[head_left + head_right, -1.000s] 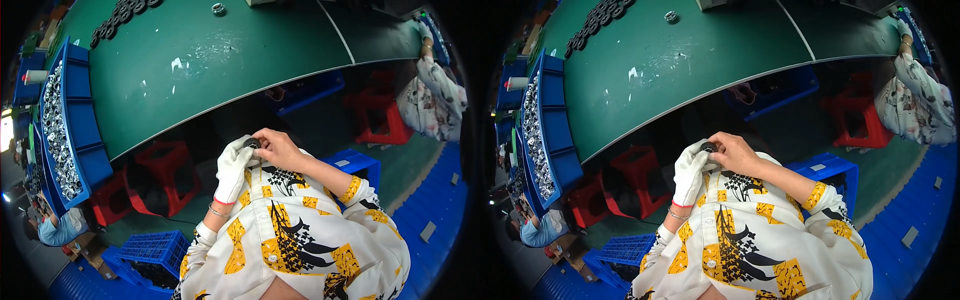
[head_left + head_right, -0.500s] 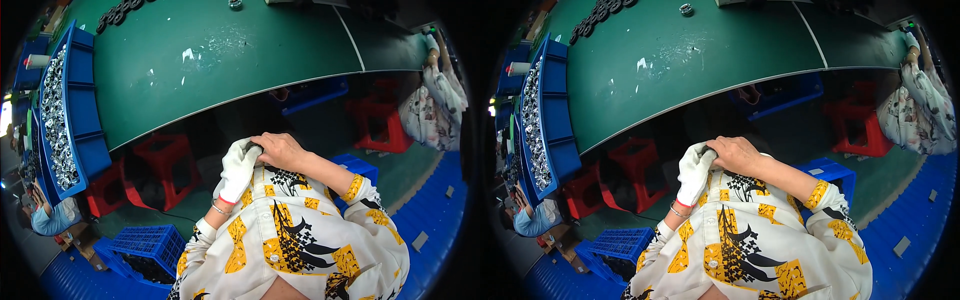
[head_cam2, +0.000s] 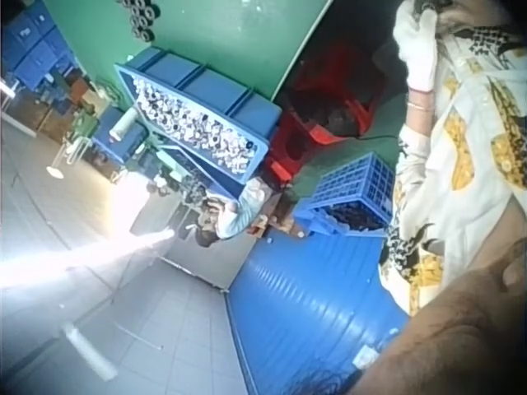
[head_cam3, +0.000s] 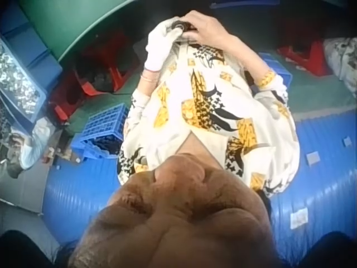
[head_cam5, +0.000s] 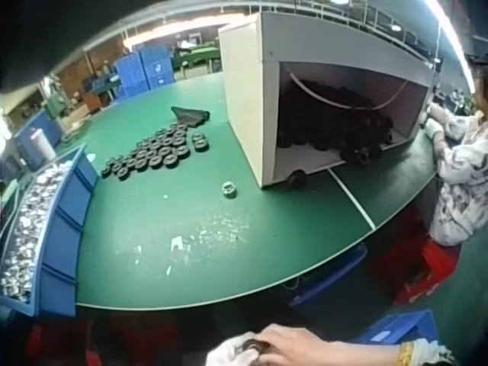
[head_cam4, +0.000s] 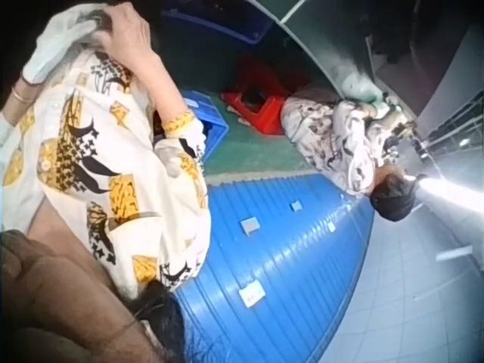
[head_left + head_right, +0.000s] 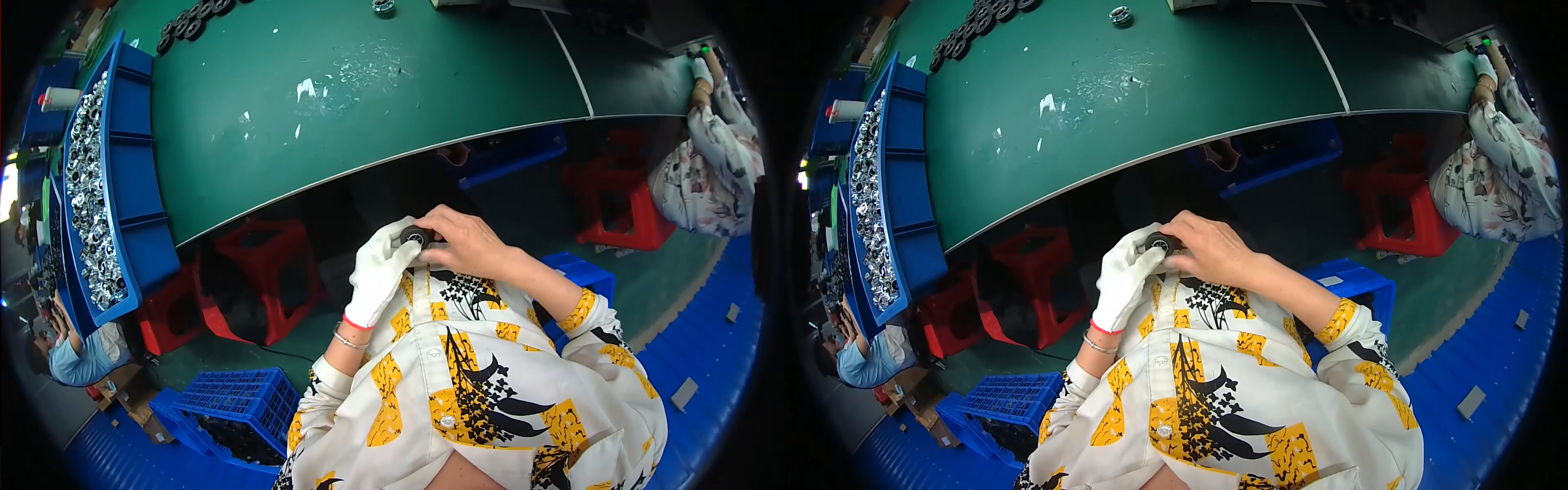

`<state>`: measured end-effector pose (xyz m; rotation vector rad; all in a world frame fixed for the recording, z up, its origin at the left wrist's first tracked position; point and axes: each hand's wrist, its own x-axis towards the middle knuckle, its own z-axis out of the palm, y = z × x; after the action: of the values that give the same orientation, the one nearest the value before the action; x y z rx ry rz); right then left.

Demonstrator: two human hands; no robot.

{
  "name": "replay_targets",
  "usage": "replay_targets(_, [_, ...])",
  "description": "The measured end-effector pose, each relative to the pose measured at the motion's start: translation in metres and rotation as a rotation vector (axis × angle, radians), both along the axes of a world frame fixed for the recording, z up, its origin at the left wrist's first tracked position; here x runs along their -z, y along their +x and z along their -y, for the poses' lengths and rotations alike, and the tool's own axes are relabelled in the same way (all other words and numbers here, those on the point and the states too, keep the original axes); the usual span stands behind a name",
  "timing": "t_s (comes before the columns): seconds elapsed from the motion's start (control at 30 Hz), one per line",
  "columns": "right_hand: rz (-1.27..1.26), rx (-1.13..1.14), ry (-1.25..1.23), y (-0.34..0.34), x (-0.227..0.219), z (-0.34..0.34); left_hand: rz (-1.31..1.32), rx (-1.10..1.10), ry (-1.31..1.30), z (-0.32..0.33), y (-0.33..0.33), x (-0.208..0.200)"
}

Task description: Assembling toy car wheels by fitting black rubber tires onto plastic wheel hubs at a factory workbench.

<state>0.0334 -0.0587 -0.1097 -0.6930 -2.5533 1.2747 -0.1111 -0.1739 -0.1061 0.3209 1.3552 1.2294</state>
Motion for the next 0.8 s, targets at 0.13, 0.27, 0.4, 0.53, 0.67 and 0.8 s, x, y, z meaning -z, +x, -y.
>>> replay_targets(0.13, [0.072, -0.012, -0.338, 0.0, 0.001, -0.007, -0.23, 0.042, 0.008, -0.009, -0.003, -0.016])
replay_targets(0.27, [-0.145, 0.356, -1.091, -0.006, 0.004, 0.009, -0.045, -0.128, 0.205, -0.01, 0.004, -0.009])
replay_targets(0.4, [-0.078, 0.314, -1.019, -0.007, 0.002, 0.023, -0.264, -0.119, 0.12, -0.007, 0.006, -0.009])
replay_targets(0.53, [-0.08, 0.207, -0.111, -0.008, -0.019, 0.003, -0.034, -0.033, 0.033, -0.007, -0.005, -0.012])
replay_targets(0.67, [-0.223, -0.042, 0.095, -0.013, -0.01, -0.004, 0.304, -0.151, 0.054, -0.004, 0.0, -0.009])
replay_targets(0.8, [-0.255, 0.04, 0.096, -0.021, -0.01, 0.001, 0.235, -0.217, 0.059, -0.004, 0.012, -0.012])
